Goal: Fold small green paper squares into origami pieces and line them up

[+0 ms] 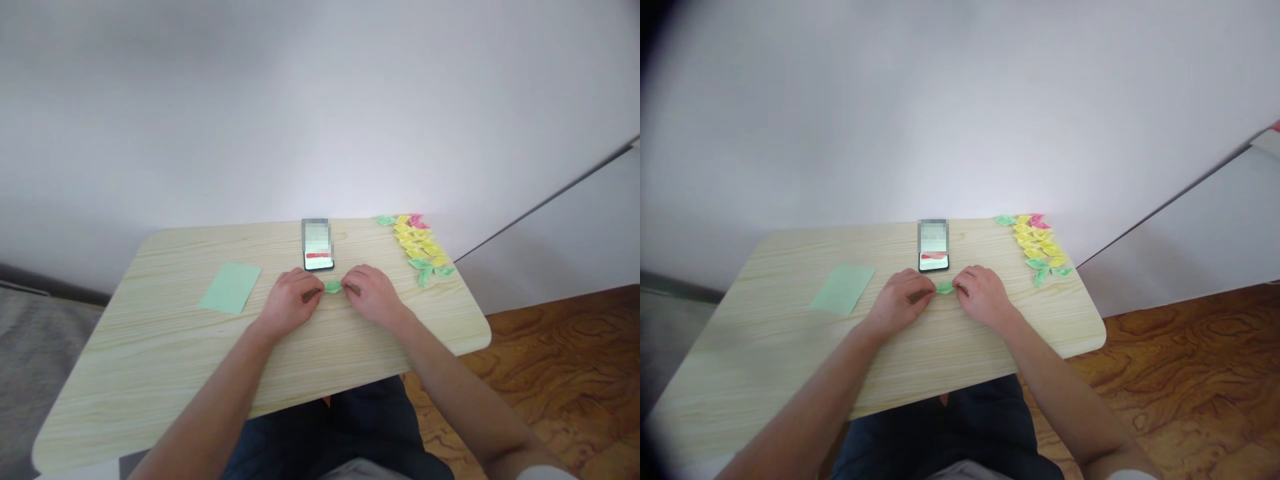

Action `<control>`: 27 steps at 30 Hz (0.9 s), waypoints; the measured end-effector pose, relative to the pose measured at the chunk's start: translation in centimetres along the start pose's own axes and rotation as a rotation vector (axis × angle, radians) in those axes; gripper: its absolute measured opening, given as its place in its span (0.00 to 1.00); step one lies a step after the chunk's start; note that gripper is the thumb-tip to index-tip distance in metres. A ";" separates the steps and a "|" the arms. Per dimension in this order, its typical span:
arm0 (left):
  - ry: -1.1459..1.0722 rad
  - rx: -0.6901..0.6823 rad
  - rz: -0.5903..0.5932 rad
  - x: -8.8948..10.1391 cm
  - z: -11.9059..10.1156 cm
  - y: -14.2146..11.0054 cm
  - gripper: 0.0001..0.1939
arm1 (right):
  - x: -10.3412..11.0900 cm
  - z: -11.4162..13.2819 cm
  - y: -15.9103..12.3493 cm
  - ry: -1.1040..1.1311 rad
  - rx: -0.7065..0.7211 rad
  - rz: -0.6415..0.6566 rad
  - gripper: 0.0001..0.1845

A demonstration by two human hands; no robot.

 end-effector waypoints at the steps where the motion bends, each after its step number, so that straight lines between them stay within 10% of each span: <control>1: 0.009 -0.005 -0.008 0.0 -0.2 0.0 0.07 | 0.2 -0.1 0.0 -0.015 0.006 -0.002 0.08; 11: 0.019 -0.005 -0.169 1.7 -1.8 0.1 0.16 | 3.9 -4.1 0.5 -0.057 -0.045 -0.038 0.08; 20: 0.036 0.034 -0.248 2.4 -2.1 -2.8 0.10 | 5.5 -14.6 3.7 -0.150 -0.185 -0.065 0.07; 27: 0.238 0.212 -0.365 6.9 2.4 -4.6 0.10 | 3.8 -19.9 6.2 -0.224 -0.280 -0.008 0.07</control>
Point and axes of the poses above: each hand's wrist, its own y-axis towards the middle knuckle, its own x-axis out of the back of the hand, z = x × y, the point moved 8 cm from there along y, towards the middle knuckle, and after that the axes turned 15 degrees about -y, right-handed, at the moved point
